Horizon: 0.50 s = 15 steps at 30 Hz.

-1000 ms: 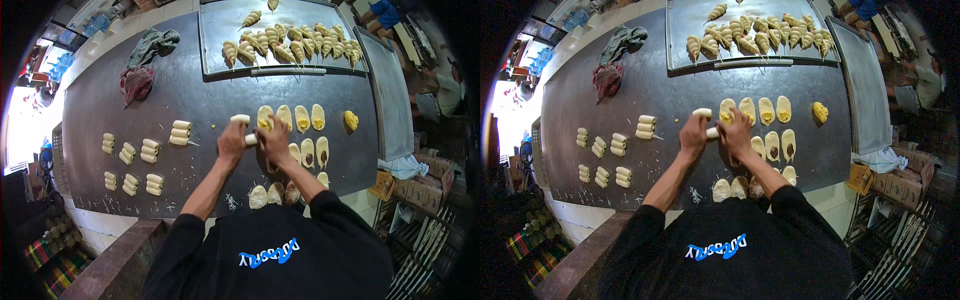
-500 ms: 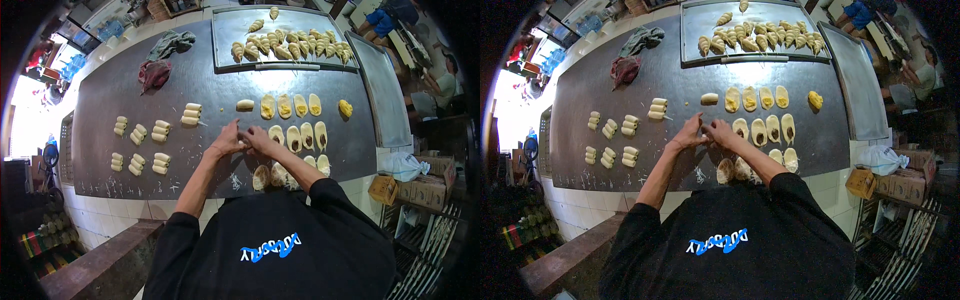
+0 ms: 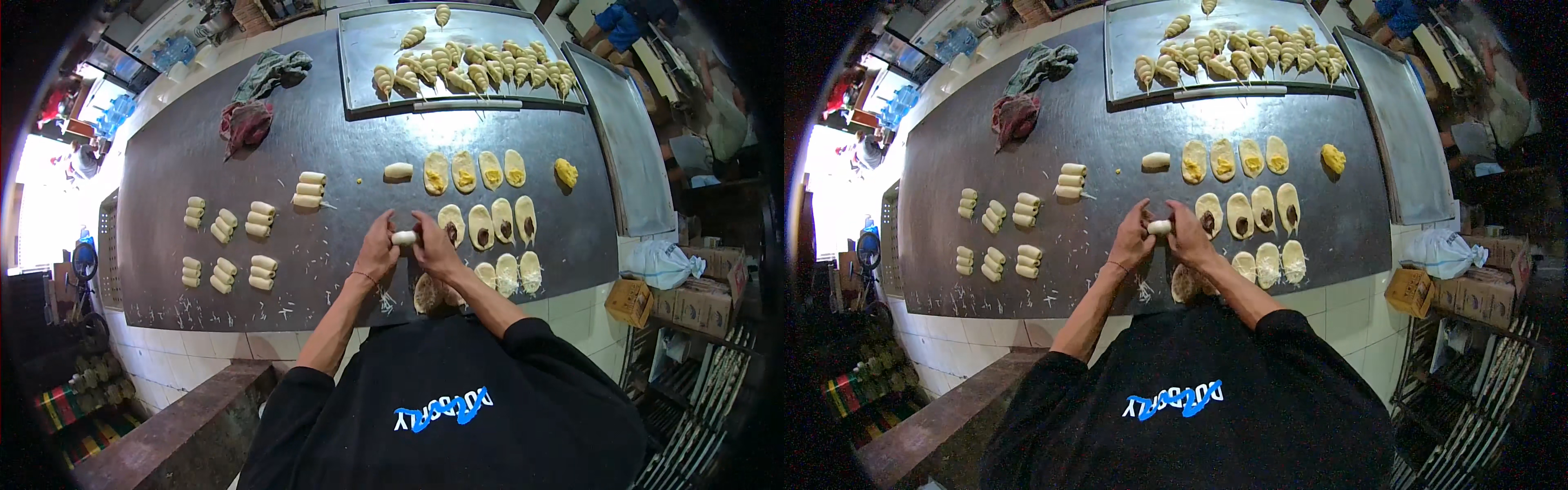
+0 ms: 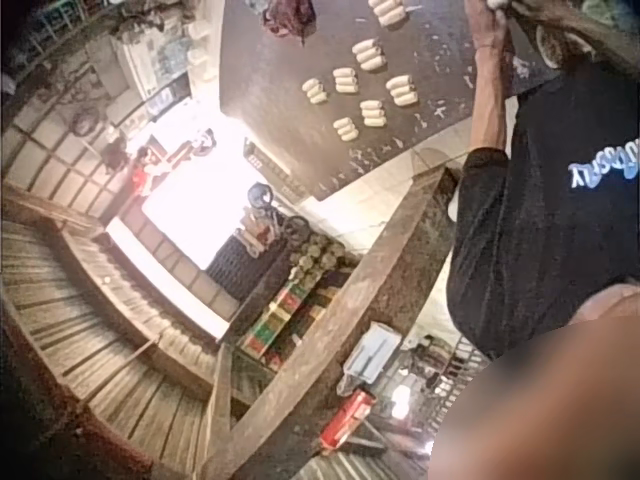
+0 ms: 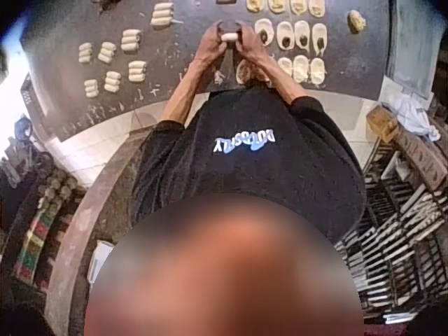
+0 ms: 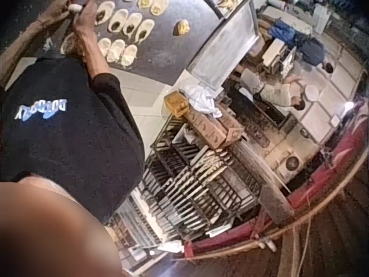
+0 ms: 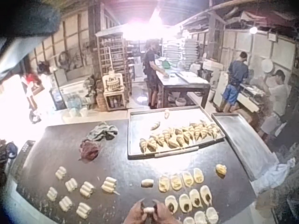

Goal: Shaping and rolling filled pieces of dough into pastries on a bakery production table.

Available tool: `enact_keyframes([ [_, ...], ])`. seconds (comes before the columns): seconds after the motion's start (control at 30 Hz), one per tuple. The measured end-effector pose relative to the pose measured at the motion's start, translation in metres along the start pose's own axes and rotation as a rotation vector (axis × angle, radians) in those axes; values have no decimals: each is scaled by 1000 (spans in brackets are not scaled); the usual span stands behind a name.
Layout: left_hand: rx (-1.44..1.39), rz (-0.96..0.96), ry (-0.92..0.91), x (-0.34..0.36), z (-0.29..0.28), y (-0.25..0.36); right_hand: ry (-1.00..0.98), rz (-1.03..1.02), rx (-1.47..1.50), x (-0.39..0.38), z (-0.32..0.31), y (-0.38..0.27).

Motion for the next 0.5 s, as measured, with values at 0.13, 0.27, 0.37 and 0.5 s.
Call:
enact_keyframes([
  [0.13,-46,-121,94,50,-14,8,170,27,7,47,-18,2],
  [0.27,25,-162,196,91,-20,-10,260,13,-67,90,-8,16],
  [0.37,124,-79,151,103,-20,-19,195,60,-72,95,-9,19],
  [0.5,280,133,65,112,-17,-3,88,1,-172,108,-9,27],
])
Point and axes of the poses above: each hand's wrist, its own x-axis towards the middle knuckle, its own z-axis out of the palm, y = z × x, the point moved 4 cm from there along x, towards the middle knuckle, and after that the axes turned 2 degrees about -z, right-handed, at the moved point
